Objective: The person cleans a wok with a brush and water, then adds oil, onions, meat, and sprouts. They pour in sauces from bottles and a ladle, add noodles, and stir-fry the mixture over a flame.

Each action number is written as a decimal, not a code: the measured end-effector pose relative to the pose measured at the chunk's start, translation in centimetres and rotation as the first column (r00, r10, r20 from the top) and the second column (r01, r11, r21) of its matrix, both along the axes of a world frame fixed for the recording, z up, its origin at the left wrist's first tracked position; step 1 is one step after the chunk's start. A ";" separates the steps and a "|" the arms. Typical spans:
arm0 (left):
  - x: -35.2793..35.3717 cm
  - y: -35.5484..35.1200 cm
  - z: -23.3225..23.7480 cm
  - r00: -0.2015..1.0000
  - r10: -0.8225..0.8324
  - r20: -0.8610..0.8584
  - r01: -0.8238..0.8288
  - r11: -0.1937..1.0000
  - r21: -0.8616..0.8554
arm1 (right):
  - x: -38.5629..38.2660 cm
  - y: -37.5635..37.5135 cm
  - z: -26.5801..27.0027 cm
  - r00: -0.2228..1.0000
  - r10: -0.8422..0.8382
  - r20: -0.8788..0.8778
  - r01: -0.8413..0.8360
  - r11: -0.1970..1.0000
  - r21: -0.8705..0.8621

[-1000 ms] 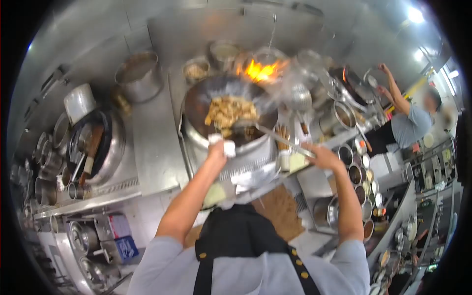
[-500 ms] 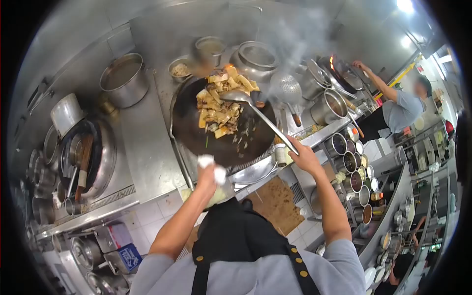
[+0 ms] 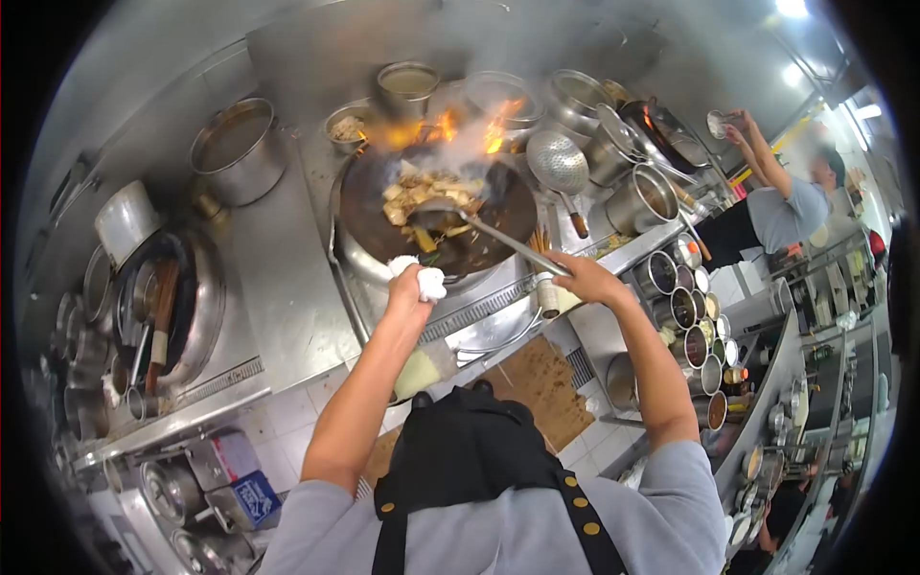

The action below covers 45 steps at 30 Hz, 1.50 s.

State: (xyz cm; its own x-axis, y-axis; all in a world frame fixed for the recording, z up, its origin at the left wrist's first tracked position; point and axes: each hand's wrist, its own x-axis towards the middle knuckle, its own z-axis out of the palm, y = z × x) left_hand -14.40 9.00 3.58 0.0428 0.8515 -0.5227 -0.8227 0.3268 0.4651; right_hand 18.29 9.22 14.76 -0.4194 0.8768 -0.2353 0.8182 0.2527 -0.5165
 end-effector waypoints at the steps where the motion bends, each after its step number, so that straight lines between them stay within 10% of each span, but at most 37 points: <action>1: 0.0 -0.1 -2.2 0.997 0.041 -0.064 -0.039 0.998 0.043 | 0.0 0.6 -2.6 1.000 -0.016 -0.001 0.016 0.996 0.086; 6: 0.6 -8.6 -2.0 0.935 -0.053 -0.351 0.086 0.993 0.079 | -2.5 -2.1 -1.4 0.953 -0.258 0.161 0.206 0.938 0.279; 10: 1.2 -1.7 -3.7 0.974 -0.011 -0.225 0.028 0.997 0.072 | -2.5 -3.3 -2.1 0.984 -0.132 -0.119 0.162 0.938 0.305; 12: 1.4 1.8 -2.6 0.996 -0.023 -0.082 0.018 0.998 -0.063 | -4.9 -3.9 1.8 0.954 -0.269 -0.134 0.240 0.951 -0.197; 18: 2.3 1.6 -2.0 0.999 0.047 -0.002 -0.047 0.998 -0.048 | -6.3 -3.7 3.7 0.987 -0.162 -0.019 0.146 0.928 -0.342; 21: 4.2 -1.7 -6.6 0.974 0.182 -0.137 -0.169 0.980 0.102 | -5.3 -2.2 -7.4 0.995 -0.086 -0.052 0.096 0.967 0.237; 25: 3.3 -7.1 -4.6 0.951 0.104 -0.290 -0.050 0.981 0.188 | -6.6 -7.1 -2.4 0.938 -0.335 -0.091 0.346 0.922 0.172; 32: -0.6 0.9 1.6 0.992 -0.004 -0.128 -0.008 0.996 -0.091 | -2.5 -8.3 -4.5 0.840 -0.293 -0.457 0.429 0.874 0.229; 34: -1.8 -0.1 2.7 0.995 -0.094 -0.038 0.095 0.995 0.023 | -1.2 -8.3 -5.1 0.802 -0.342 -0.490 0.483 0.854 0.196; 36: -2.3 1.6 0.2 0.989 -0.086 -0.122 0.090 0.995 0.032 | -0.3 -8.2 -3.5 0.534 -0.784 -0.316 0.664 0.621 -0.417; 38: -2.1 1.6 -2.8 0.991 0.009 -0.133 -0.009 1.000 0.001 | 2.4 -7.3 -9.0 0.721 -0.524 -0.454 0.664 0.709 0.237; 42: -2.2 -7.7 -3.7 0.934 -0.089 -0.347 0.086 0.996 -0.022 | 9.6 -4.4 -15.9 0.746 -0.658 -0.105 0.664 0.722 0.192; 45: -3.2 -5.7 1.3 0.977 -0.069 -0.204 0.047 0.993 -0.111 | 12.7 -4.8 -18.9 0.757 -0.651 -0.057 0.650 0.739 0.179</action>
State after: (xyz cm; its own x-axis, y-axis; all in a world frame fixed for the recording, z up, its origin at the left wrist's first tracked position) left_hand -17.62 3.31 4.90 -0.0277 0.7908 -0.6115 -0.6905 0.4271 0.5837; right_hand 30.98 4.41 -4.13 0.2697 0.9616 -0.0501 0.8216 -0.2570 -0.5089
